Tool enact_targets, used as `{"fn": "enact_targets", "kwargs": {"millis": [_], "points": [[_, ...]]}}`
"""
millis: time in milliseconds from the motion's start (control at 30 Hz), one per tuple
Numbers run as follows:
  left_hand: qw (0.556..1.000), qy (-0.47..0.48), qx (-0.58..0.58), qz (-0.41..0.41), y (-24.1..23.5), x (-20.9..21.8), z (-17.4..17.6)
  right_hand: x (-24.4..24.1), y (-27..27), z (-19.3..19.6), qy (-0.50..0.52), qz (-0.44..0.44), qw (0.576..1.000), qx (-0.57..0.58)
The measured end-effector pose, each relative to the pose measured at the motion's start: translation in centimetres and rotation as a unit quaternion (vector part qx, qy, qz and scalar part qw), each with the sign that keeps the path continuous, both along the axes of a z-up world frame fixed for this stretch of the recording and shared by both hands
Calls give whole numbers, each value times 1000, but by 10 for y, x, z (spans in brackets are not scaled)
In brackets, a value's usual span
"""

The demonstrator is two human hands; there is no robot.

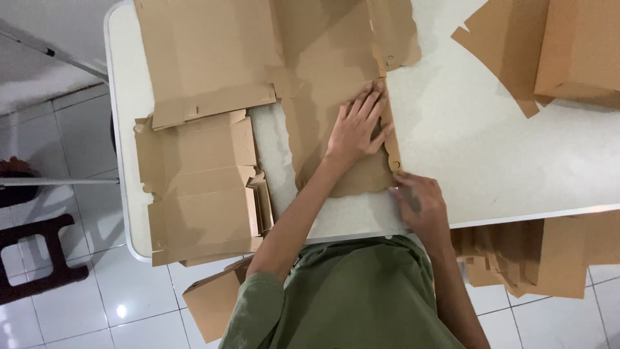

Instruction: A person is folding a flat cardboard cutout into a box component on a white table.

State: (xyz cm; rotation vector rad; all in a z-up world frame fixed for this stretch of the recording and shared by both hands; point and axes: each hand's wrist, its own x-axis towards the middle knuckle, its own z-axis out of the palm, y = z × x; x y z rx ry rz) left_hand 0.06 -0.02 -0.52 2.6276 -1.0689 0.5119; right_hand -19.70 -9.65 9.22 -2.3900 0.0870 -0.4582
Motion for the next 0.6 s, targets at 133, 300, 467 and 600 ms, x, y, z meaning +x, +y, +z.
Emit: {"fn": "enact_targets", "kwargs": {"millis": [133, 300, 467, 600], "points": [[1000, 14, 23, -14, 2, 0, 1, -7, -12, -22, -43, 35, 989, -140], [979, -109, 26, -168, -3, -8, -47, -8, -17, -27, -87, 40, 974, -207], [976, -24, -92, -195, 15, -64, 15, -6, -22, -26, -61, 50, 991, -105], [983, 78, -73, -150, 32, -79, 49, -3, -32, 1, 114, 48, 990, 73]]}}
